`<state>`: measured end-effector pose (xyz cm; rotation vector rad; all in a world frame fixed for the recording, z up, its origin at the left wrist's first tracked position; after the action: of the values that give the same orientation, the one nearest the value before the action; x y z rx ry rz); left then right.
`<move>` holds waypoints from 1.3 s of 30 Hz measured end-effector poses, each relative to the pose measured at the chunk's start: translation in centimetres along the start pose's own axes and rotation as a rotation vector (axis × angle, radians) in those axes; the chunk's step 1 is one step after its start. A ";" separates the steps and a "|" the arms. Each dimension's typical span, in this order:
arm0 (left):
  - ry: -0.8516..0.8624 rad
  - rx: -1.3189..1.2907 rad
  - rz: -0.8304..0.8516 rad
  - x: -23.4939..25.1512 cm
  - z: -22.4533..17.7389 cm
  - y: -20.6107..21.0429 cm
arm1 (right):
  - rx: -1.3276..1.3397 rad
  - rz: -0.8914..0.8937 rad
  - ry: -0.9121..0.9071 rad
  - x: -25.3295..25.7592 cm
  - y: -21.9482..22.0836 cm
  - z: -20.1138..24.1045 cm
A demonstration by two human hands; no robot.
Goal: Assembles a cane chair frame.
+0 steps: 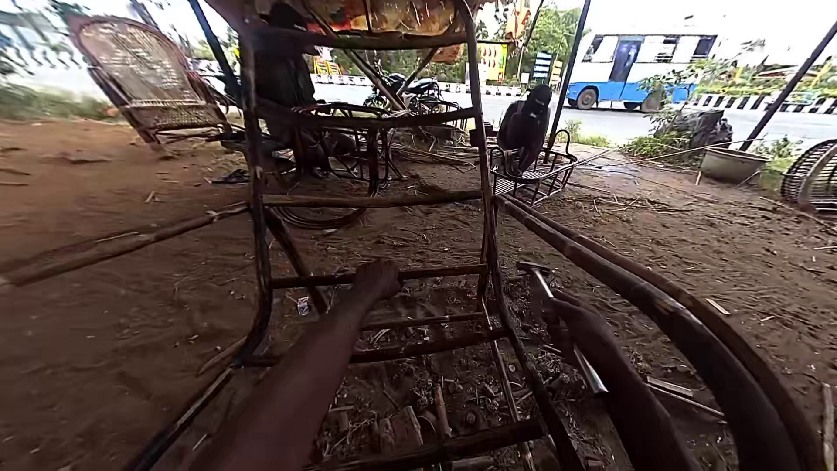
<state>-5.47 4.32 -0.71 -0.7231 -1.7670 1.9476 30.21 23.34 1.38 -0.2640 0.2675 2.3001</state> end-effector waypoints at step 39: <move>0.057 0.051 -0.049 -2.5 -0.5 -0.9 | -0.262 0.095 -0.107 -3.5 -4.5 -3.7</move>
<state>-3.24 3.33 0.37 -0.7040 -1.6798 1.9134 36.28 22.92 -1.73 -0.2624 -0.0782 2.4343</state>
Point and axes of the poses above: each hand's wrist, its own x-axis towards the middle knuckle, its own y-axis out of the palm, z = x × y, the point moved 7 cm from there along x, towards the middle knuckle, and after that the axes turned 1 degree about x, right-handed, at the moved point
